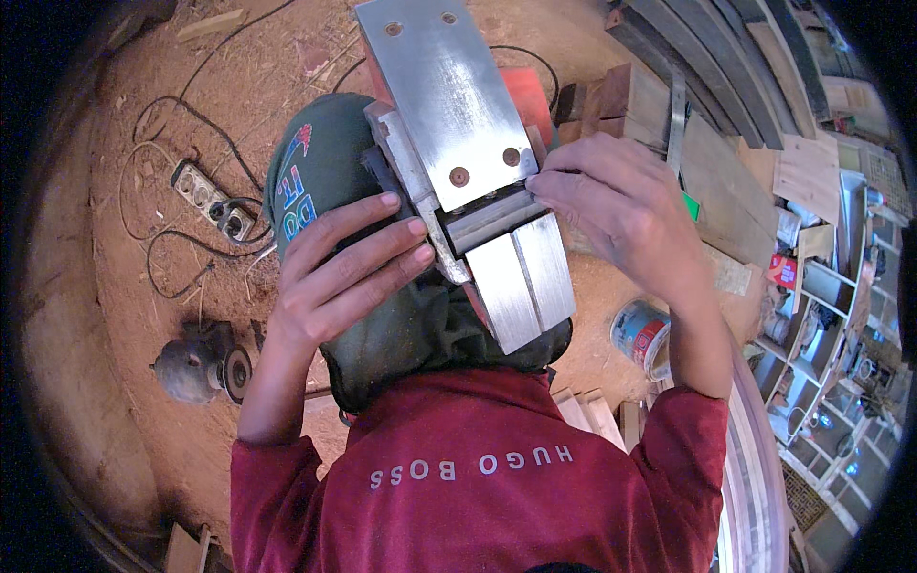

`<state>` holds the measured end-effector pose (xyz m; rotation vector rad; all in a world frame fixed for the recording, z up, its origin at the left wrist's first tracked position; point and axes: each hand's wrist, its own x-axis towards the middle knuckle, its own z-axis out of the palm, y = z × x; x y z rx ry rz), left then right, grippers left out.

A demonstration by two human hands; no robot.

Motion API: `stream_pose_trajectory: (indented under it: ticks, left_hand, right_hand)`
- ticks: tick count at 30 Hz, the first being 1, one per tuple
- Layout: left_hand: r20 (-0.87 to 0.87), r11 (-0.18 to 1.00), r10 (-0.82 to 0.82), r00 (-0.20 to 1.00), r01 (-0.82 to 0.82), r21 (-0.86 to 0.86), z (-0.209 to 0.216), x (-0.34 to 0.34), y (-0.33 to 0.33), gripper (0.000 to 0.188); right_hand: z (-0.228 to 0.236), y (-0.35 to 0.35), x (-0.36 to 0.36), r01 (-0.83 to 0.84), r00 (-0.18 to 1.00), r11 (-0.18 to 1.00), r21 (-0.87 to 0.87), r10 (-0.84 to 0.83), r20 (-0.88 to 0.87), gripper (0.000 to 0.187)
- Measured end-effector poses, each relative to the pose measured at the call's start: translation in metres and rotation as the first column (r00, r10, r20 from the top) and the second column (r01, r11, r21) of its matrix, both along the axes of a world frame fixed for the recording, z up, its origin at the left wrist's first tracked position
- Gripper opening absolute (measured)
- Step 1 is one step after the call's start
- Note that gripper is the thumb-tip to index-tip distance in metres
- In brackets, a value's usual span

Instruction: The person adjusts a handheld electric planer by tightening screws on the blade assembly with a socket wrench and checking the blade alignment with a square ruler.

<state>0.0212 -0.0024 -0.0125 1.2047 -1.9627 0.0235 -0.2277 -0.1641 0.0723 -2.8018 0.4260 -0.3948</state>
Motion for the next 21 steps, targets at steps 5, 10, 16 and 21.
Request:
stream_pose_trajectory:
  ticks: [5,10,16,21]
  left_hand:
    - [-0.008,1.000,-0.004,1.000,0.003,-0.027,-0.0059,0.0005,-0.0006,0.032]
    - [-0.006,1.000,-0.019,1.000,0.019,-0.018,-0.0030,0.0024,-0.0030,0.032]
    - [-0.012,0.999,-0.021,1.000,0.021,-0.034,-0.0076,0.0021,-0.0021,0.031]
    - [-0.003,0.999,-0.031,1.000,0.030,-0.034,-0.0062,0.0030,-0.0028,0.031]
  right_hand:
    - [-0.0022,-0.0043,-0.0009,-0.053,0.994,0.994,-0.099,0.043,-0.101,0.024]
    - [-0.0041,-0.0064,0.0010,-0.090,0.993,0.986,-0.144,0.077,-0.094,0.023]
    - [-0.0046,-0.0065,0.0010,-0.108,0.991,0.981,-0.160,0.093,-0.095,0.021]
    - [0.0030,-0.0050,0.0009,-0.067,0.992,0.997,-0.042,0.062,-0.111,0.023]
